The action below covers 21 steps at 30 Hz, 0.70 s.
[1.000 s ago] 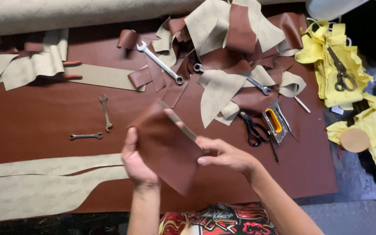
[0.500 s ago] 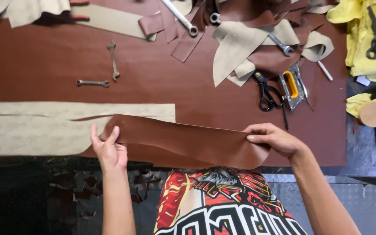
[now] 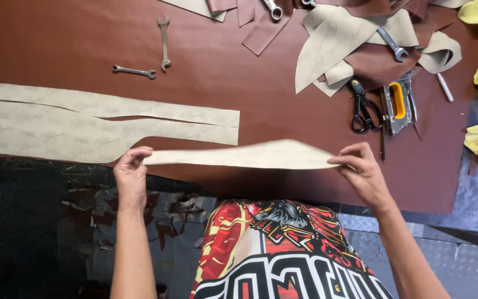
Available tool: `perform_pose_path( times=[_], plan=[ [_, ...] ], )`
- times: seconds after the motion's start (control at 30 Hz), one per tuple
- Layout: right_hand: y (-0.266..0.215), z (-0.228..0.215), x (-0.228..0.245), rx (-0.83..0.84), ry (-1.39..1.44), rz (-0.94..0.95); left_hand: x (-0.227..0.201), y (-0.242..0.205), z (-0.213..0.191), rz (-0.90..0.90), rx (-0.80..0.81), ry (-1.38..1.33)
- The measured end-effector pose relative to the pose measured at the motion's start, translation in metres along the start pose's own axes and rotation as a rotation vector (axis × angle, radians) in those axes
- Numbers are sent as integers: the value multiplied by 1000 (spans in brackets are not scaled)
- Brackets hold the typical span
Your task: The person arranges several beige patterned paper templates on a large sheet of brown material. They smooth the templates, adjust their positions, and move them around the workspace to organize the layout. The person also handles a roll of the beige material and various cut pieces of brown material.
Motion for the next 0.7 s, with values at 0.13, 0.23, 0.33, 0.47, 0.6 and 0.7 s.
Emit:
perform_pose_path(
  times=[0.13, 0.23, 0.33, 0.47, 0.6, 0.7],
  plan=[
    [-30, 36, 4, -93, -300, -214, 15, -3, -23, 128, -1, 291],
    [-52, 74, -10, -71, -605, -303, 46, 1, -30, 40, -106, 556],
    [-71, 91, -32, -63, -681, -289, 65, -4, -39, 285, -121, 895],
    [-73, 103, -56, -71, -601, -261, 71, -5, -42, 144, -194, 871],
    [-62, 115, -57, -52, -593, -318, 64, 9, -46, 205, -238, 938],
    [-59, 116, -43, -10, -561, -268, 57, 8, -52, 180, -199, 937]
  ],
)
Point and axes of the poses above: each hand's wrist, its own y-axis towards the middle knuckle, its own z-axis out of the palm, x = y × z, the point moved 1 cm from there along y, towards the middle knuckle, and after that the axes turned 1 degree about -z, right-handed, at the moved point
